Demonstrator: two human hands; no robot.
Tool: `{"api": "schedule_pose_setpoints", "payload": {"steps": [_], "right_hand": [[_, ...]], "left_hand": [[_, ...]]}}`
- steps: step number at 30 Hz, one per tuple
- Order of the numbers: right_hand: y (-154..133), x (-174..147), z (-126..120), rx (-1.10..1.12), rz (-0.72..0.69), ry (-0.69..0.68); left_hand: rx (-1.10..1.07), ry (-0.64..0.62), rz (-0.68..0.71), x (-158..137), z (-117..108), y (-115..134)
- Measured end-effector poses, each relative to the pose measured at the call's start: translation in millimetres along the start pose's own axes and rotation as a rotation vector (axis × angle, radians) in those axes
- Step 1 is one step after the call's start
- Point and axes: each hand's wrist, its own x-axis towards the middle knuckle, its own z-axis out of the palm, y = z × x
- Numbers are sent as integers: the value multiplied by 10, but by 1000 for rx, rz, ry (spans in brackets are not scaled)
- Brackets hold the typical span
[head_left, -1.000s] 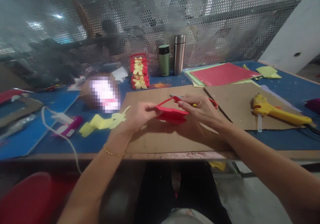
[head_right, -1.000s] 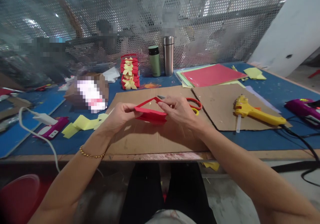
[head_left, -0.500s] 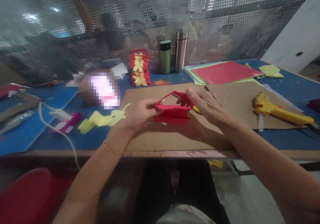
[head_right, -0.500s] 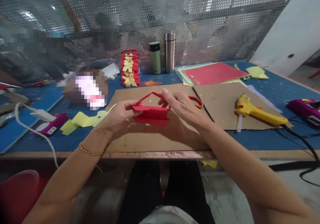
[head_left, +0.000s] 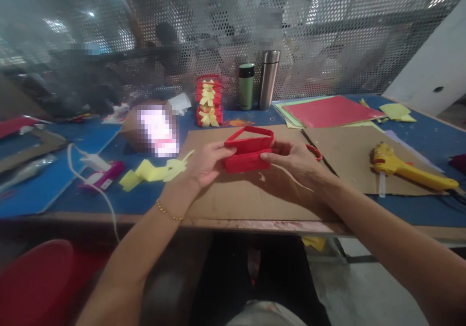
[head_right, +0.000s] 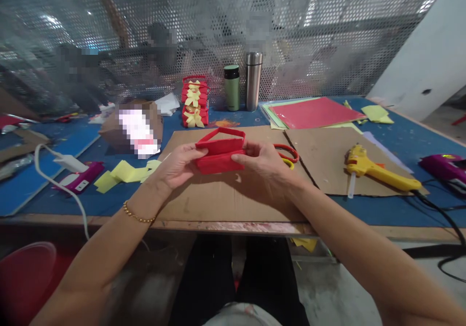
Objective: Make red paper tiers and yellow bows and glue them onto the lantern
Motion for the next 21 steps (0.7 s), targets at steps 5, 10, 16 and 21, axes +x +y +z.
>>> {"api": "schedule_pose_setpoints", "payload": {"steps": [5, 10, 16, 21], "right_hand": [[61, 49, -64, -9, -37, 114], [75, 25, -22, 13, 6, 193], [57, -14, 51, 39, 42, 185], [55, -20, 74, 55, 49, 179]], "left_hand": [[-72, -42, 40, 18, -3, 11], [-172, -74, 17, 9, 17, -8], [-190, 8, -4, 45, 12, -68], [-185, 29, -23, 54, 10, -59]]}}
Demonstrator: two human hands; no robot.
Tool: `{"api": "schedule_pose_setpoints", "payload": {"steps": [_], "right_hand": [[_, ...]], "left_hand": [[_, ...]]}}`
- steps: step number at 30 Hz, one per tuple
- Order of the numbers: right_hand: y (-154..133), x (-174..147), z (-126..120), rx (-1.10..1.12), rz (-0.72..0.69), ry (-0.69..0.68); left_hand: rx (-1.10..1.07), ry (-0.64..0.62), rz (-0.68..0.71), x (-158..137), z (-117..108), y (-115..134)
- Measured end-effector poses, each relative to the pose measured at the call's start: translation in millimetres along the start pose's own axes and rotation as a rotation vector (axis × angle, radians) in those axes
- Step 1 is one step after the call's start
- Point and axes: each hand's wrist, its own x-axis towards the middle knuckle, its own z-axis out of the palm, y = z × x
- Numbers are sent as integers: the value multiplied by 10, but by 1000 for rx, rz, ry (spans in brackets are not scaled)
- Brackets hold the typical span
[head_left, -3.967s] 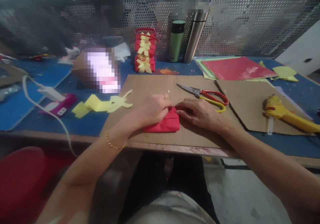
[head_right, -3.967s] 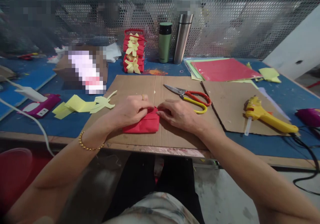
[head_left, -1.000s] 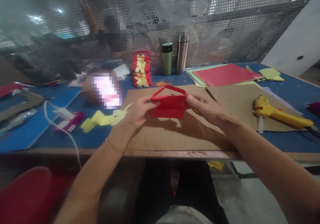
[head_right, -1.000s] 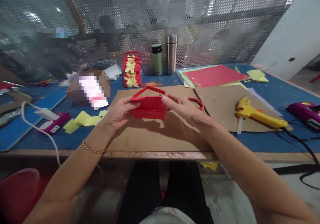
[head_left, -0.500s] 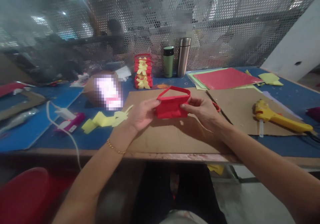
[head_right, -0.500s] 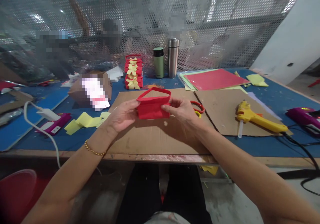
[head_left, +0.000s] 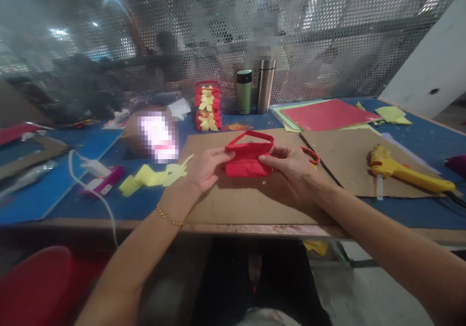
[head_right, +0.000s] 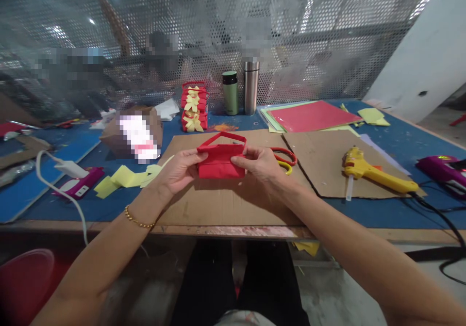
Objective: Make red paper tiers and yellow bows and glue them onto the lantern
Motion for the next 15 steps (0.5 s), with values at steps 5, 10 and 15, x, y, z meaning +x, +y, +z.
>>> {"api": "schedule_pose_setpoints", "payload": {"steps": [5, 10, 15], "right_hand": [[-4, -5, -13, -12, 11, -2], [-3, -3, -23, 40, 56, 19], [-13, 0, -10, 74, 66, 1]], "left_hand": [[-52, -15, 29, -17, 17, 45], [-110, -53, 58, -41, 25, 81], [-100, -32, 85, -38, 31, 68]]}}
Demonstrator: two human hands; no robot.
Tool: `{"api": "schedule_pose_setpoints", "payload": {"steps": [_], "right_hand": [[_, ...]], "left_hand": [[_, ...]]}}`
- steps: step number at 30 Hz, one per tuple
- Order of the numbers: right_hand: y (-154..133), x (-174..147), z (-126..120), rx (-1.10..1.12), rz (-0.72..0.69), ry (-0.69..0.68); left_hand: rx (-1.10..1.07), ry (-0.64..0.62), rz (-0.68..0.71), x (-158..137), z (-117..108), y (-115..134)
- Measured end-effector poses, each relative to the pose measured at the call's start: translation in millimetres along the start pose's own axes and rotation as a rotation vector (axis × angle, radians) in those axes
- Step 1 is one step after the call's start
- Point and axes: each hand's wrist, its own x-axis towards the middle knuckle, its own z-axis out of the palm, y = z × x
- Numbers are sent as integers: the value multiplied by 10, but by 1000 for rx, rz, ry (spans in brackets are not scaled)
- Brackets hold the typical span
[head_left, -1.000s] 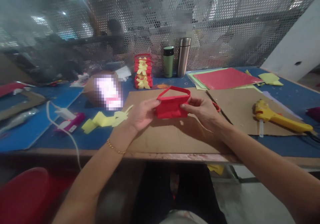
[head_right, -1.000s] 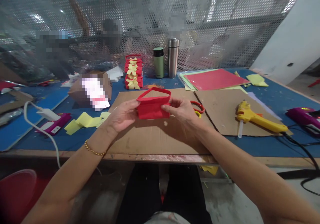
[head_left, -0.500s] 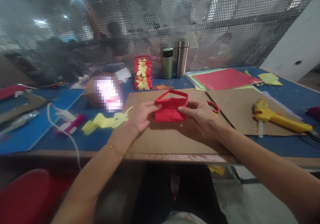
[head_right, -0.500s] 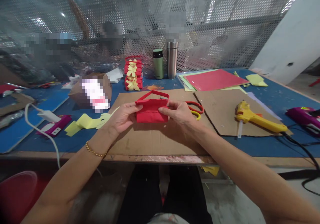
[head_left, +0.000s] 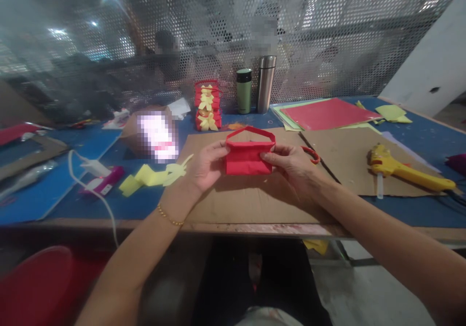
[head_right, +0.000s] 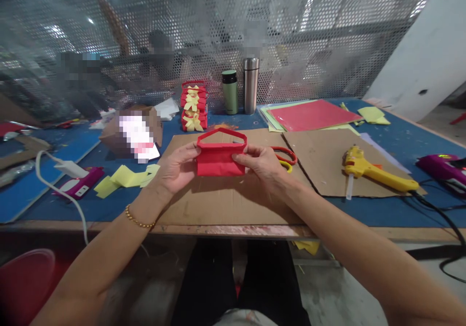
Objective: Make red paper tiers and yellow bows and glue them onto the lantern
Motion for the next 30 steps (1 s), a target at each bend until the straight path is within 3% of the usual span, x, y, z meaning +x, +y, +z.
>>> {"api": "schedule_pose_setpoints", "payload": {"steps": [12, 21, 30], "right_hand": [[3, -15, 7, 12, 16, 25], [-2, -17, 27, 26, -31, 64], [-28, -48, 7, -94, -56, -2]], "left_hand": [[-10, 52, -49, 13, -17, -7], [8, -59, -118, -26, 89, -45], [114, -14, -149, -2, -13, -65]]}}
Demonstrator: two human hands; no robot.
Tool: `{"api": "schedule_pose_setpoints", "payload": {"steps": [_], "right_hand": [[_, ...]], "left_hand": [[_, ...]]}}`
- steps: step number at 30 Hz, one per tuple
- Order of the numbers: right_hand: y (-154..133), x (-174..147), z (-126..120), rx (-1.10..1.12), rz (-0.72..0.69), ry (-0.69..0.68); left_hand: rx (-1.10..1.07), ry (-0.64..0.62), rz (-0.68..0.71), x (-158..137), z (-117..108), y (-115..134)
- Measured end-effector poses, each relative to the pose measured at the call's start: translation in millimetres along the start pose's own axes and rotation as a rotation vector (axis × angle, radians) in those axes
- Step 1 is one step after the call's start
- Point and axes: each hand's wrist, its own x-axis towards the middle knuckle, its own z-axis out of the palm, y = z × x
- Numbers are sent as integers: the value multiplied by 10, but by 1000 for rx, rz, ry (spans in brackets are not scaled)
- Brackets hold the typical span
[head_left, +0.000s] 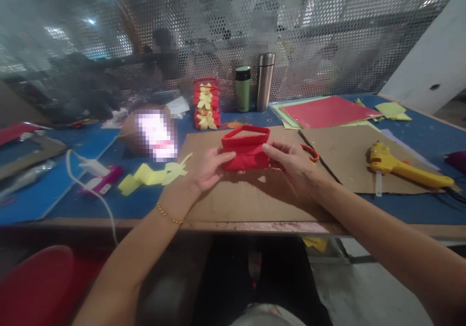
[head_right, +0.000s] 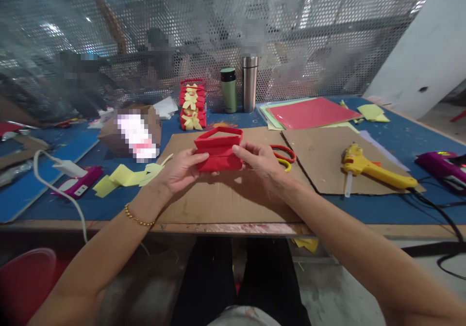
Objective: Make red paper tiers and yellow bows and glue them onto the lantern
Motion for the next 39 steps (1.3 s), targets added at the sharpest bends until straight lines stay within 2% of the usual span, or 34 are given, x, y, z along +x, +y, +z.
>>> {"api": "schedule_pose_setpoints", "payload": {"steps": [8, 13, 16, 19, 24, 25, 27, 31, 39], "right_hand": [[-65, 114, -180, 27, -134, 88], [-114, 57, -178, -13, -105, -88], [-124, 38, -145, -26, -77, -56], [-120, 53, -136, -80, -140, 3], [-79, 128, -156, -188, -292, 91], [-67, 141, -160, -208, -311, 95], [-42, 156, -162, -236, -321, 80], [-7, 142, -144, -272, -310, 48], [15, 104, -101, -423, -386, 149]], "left_hand": [[30, -60, -23, -28, -10, 43], [82, -125, -4, -42, -32, 32], [148, -179, 47, -43, -11, -7], [272, -117, 187, -40, 22, -56], [726, 248, 626, -55, 41, -95], [816, 263, 683, -68, 52, -96], [935, 202, 733, -98, 96, -101], [990, 40, 693, -146, 214, -154], [830, 91, 524, -109, 284, -221]]}}
